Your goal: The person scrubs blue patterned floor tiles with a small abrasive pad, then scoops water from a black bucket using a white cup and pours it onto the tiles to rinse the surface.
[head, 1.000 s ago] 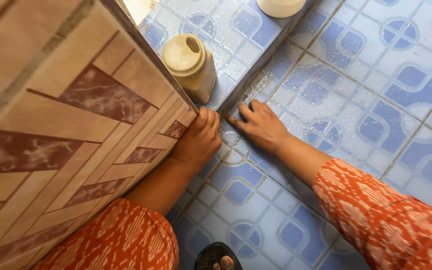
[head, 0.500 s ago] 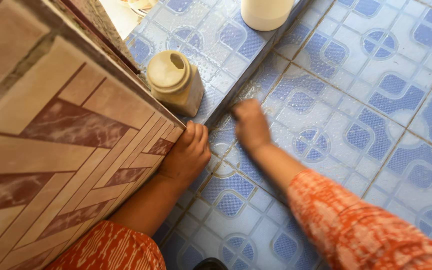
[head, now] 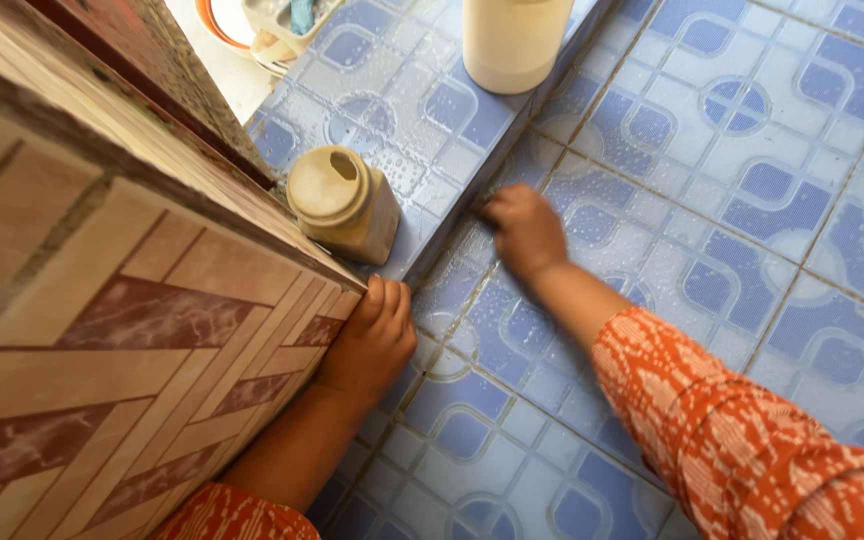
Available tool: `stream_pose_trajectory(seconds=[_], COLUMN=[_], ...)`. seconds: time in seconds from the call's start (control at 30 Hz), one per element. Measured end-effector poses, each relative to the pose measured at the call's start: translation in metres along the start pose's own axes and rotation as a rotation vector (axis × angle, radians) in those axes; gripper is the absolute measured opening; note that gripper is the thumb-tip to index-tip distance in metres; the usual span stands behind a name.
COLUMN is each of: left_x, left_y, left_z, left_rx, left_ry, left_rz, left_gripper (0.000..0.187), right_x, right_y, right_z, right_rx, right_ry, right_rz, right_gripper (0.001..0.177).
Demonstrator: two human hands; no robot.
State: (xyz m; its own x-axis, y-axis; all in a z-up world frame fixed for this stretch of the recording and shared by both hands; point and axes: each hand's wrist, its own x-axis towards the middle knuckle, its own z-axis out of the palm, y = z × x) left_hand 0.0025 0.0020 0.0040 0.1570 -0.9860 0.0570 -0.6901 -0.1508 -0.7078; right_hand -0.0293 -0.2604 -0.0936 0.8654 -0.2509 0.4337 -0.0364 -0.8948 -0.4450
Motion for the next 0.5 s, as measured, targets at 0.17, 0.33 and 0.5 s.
stream_pose_trajectory(seconds=[0.17,0.33,0.5], left_x=[0.000,0.001,-0.001], left_y=[0.000,0.000,-0.002], left_z=[0.000,0.001,0.001], left_rx=[-0.016,-0.032,-0.071], left_ry=[-0.035,0.036,-0.009], left_rz=[0.010,-0.020,0.022], left_gripper=[0.032,0.036,0.034], right_x=[-0.009,-0.099,-0.132], right_y=[-0.006,-0.097,-0.116], right_z=[-0.006,0.002,-0.016], right_rx=[-0.095,0.121,0.279], right_ry=[0.127,0.020,-0.035], right_rz=[0.073,-0.105,-0.225], right_gripper=[0.016,0.018,0.021])
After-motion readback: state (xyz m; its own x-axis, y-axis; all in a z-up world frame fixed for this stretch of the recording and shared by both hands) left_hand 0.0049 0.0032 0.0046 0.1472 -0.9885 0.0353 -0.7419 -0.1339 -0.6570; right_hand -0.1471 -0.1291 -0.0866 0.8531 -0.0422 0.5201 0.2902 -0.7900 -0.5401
